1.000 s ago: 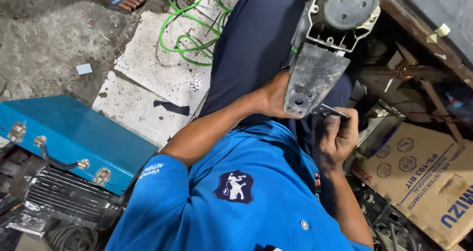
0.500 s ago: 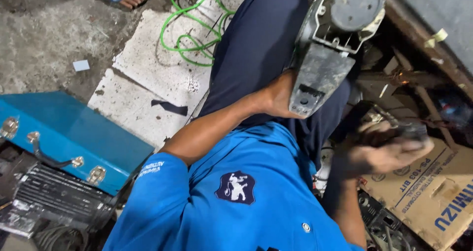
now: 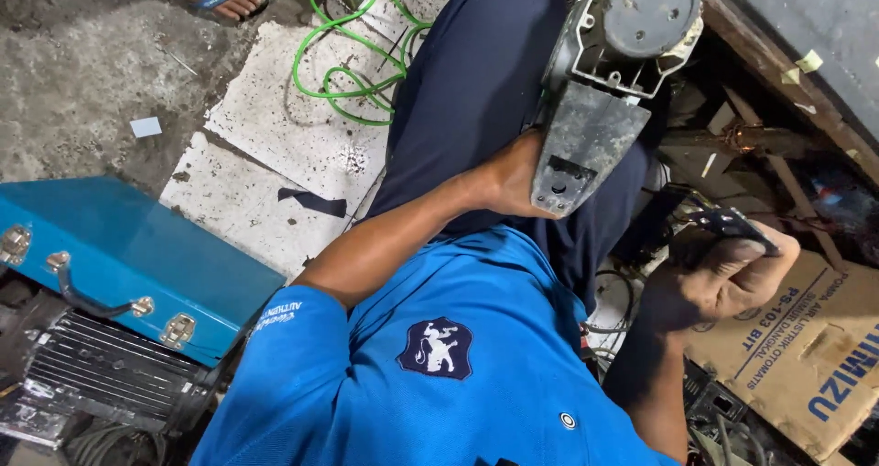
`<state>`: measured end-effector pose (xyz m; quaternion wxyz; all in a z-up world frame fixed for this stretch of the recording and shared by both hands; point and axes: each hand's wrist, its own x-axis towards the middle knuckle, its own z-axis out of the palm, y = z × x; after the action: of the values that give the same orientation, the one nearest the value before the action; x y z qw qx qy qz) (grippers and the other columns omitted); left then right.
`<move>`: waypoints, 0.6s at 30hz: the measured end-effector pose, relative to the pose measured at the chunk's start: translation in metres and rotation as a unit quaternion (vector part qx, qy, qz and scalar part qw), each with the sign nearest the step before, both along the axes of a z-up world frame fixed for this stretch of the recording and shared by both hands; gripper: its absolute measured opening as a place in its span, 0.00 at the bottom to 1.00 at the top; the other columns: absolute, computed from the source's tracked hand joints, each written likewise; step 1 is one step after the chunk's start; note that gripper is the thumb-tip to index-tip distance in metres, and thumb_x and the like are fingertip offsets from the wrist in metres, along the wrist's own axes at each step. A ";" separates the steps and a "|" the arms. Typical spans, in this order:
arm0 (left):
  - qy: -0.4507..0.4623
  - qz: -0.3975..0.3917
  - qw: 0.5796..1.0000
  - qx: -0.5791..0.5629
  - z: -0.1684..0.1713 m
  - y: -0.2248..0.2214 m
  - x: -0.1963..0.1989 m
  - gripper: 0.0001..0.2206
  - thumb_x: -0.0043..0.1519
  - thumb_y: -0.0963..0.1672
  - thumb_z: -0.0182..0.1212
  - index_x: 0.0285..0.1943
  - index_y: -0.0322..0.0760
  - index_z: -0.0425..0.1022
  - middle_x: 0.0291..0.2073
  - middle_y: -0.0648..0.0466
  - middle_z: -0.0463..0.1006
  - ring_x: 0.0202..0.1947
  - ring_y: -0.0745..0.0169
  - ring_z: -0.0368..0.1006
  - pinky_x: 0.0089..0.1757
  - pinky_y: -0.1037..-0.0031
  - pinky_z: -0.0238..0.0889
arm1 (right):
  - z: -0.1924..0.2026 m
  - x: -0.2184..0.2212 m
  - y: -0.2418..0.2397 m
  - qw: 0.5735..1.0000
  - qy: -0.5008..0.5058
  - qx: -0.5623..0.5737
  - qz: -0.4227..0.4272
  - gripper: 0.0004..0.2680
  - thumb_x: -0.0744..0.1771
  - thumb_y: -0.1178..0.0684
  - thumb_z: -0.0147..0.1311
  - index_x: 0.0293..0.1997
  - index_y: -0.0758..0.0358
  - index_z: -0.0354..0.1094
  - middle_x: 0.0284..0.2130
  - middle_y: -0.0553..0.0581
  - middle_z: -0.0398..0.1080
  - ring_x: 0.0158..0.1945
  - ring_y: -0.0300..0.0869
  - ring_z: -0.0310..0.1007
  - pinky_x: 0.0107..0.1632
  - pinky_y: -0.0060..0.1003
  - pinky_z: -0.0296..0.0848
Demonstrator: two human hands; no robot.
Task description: A person is disassembling a power tool, specifically a demolition hammer, on a repair bench to access internal components.
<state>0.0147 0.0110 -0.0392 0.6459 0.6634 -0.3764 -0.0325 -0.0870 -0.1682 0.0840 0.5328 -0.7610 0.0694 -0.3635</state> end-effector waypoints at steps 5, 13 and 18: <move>0.051 -0.025 0.998 -0.021 -0.002 0.005 0.000 0.17 0.49 0.45 0.76 0.44 0.39 0.75 0.38 0.52 0.80 0.41 0.57 0.78 0.47 0.65 0.71 | -0.002 -0.004 0.000 0.990 0.019 -0.143 0.011 0.15 0.77 0.43 0.44 0.46 0.69 0.64 0.38 0.64 0.68 0.41 0.49 0.70 0.46 0.42 0.70; 0.042 -0.043 0.998 -0.028 -0.014 0.011 -0.001 0.22 0.52 0.46 0.75 0.51 0.36 0.70 0.41 0.50 0.77 0.45 0.53 0.75 0.52 0.63 0.68 | -0.018 -0.015 -0.003 0.983 0.057 -0.171 0.032 0.14 0.76 0.48 0.43 0.46 0.72 0.66 0.36 0.63 0.66 0.38 0.48 0.67 0.42 0.42 0.64; 0.044 -0.004 0.983 -0.178 -0.038 -0.004 0.002 0.29 0.42 0.47 0.86 0.49 0.37 0.75 0.39 0.50 0.80 0.37 0.58 0.77 0.40 0.63 0.67 | -0.027 -0.006 -0.012 0.986 0.015 -0.135 0.097 0.14 0.74 0.51 0.51 0.34 0.73 0.71 0.24 0.62 0.67 0.22 0.44 0.64 0.34 0.36 0.66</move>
<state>0.0165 0.0070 -0.0768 0.7695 0.5345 -0.3496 0.0032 -0.0928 -0.1801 0.0567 0.4568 -0.8343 -0.0468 -0.3049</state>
